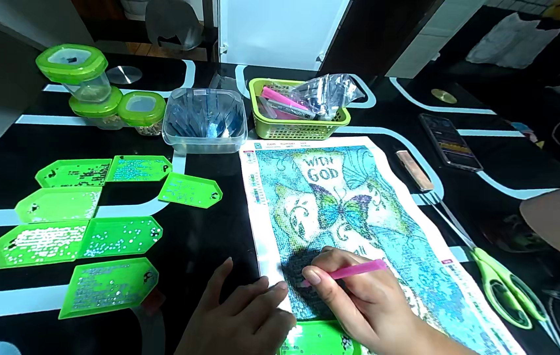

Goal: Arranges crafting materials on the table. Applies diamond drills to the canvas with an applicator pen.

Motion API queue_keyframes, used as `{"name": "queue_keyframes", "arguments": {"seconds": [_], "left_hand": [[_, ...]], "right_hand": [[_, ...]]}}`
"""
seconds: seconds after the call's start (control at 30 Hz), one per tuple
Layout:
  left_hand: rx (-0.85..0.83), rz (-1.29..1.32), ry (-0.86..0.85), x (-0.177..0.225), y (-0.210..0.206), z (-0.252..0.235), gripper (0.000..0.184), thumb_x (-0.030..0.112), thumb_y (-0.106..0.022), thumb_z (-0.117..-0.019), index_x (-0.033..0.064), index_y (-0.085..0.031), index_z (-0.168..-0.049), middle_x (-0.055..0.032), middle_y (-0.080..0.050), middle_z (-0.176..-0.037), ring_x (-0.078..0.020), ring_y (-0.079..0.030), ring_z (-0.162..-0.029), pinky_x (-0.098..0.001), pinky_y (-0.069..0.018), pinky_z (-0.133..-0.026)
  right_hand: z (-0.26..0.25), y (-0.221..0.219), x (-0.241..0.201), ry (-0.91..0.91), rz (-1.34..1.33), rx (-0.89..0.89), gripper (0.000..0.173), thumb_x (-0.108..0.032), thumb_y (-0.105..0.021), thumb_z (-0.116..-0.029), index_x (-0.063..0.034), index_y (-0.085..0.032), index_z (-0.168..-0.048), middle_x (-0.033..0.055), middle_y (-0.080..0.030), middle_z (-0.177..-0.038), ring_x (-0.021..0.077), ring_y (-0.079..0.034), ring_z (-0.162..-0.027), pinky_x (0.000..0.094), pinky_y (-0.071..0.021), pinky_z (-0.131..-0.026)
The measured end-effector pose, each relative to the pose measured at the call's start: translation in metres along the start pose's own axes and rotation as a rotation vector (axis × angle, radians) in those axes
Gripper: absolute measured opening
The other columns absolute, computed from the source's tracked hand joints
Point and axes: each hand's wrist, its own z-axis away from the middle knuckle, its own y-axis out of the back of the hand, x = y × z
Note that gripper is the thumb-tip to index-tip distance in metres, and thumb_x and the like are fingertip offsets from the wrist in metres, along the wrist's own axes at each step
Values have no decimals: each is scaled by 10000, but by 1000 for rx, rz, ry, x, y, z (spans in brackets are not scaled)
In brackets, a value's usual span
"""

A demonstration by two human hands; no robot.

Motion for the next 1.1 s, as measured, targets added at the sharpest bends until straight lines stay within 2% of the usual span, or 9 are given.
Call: {"name": "queue_keyframes", "arguments": {"seconds": [0.23,0.33,0.4,0.53,0.8,1.1], "left_hand": [[-5,12,2,0,1,0,368,421,-699,-911,145,-732,-1151,-50,-692,-1348,-269,-616,-1297,-661,-227,-1154],[-10,8,5,0,2,0,378,432,-699,-910,149,-733,-1158,-45,-690,-1351,-271,-614,-1299,-660,-224,-1156],[-16,6,6,0,2,0,388,437,-699,-910,150,-729,-1169,-43,-686,-1358,-268,-610,-1304,-660,-223,-1158],[-15,11,7,1,2,0,378,432,-697,-911,149,-733,-1159,-47,-688,-1355,-267,-617,-1294,-664,-223,-1154],[-13,21,5,0,2,0,379,428,-695,-917,143,-734,-1165,-48,-686,-1358,-272,-614,-1300,-673,-225,-1150],[-16,21,6,0,1,0,374,426,-686,-924,142,-732,-1164,-53,-682,-1364,-273,-614,-1300,-668,-227,-1154]], "right_hand": [[0,1,1,-20,-49,-5,278,-245,-482,-1105,-38,-605,-967,55,-622,-806,45,-603,-724,158,-504,-677],[0,7,4,-118,-201,57,270,-249,-495,-1104,-60,-635,-973,1,-630,-784,-10,-604,-707,138,-509,-640],[0,9,4,-134,-212,78,273,-250,-493,-1104,-68,-637,-959,-17,-620,-765,-21,-601,-695,135,-508,-628],[2,5,4,-94,-180,43,270,-226,-494,-1103,-32,-614,-958,28,-607,-767,0,-581,-689,138,-489,-637],[3,2,4,-62,-137,21,272,-230,-493,-1103,-29,-603,-957,49,-610,-789,18,-589,-700,147,-495,-648],[2,1,0,51,21,19,237,-220,-492,-1099,-42,-598,-983,67,-619,-824,86,-625,-774,178,-524,-716]]}}
